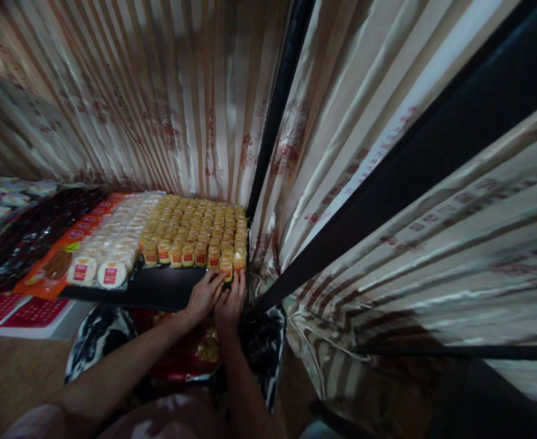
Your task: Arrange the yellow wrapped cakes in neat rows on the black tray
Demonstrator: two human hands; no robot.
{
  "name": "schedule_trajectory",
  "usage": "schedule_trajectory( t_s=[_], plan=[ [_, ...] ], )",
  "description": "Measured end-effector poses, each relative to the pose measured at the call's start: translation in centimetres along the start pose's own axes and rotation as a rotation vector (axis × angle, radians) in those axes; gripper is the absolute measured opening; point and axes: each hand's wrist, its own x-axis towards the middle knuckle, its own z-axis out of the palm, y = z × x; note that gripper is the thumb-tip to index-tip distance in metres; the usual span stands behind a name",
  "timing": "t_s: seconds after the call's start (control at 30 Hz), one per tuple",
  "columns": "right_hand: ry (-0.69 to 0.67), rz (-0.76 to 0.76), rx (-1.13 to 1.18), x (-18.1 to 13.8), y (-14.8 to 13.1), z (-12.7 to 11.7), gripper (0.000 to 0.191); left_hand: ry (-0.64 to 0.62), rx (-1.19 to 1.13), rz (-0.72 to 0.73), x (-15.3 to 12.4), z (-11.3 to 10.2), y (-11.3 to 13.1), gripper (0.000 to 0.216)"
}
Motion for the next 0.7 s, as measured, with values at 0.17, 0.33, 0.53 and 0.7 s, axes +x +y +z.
schedule_trajectory(
  t_s=[0.17,0.33,0.53,0.7],
  plan=[
    [0.008,0.000,0.117,-0.1,-0.5,-0.7,0.048,0.003,-0.037,-0.019,-1.1,-1.0,0.0,0.044],
    [0.009,-0.011,0.182,-0.1,-1.1,-1.0,0.045,0.017,-0.090,-0.035,-3.7,-2.7,-0.3,0.042],
    [-0.080,-0.161,0.120,-2.3,-3.0,-2.3,0.036,-0.102,-0.149,-0.041,-9.3,-3.5,-1.7,0.028],
    [-0.443,-0.186,0.146,-6.4,-3.5,-2.3,0.026,-0.518,-0.207,-0.377,-13.4,-2.4,-4.7,0.026]
  ],
)
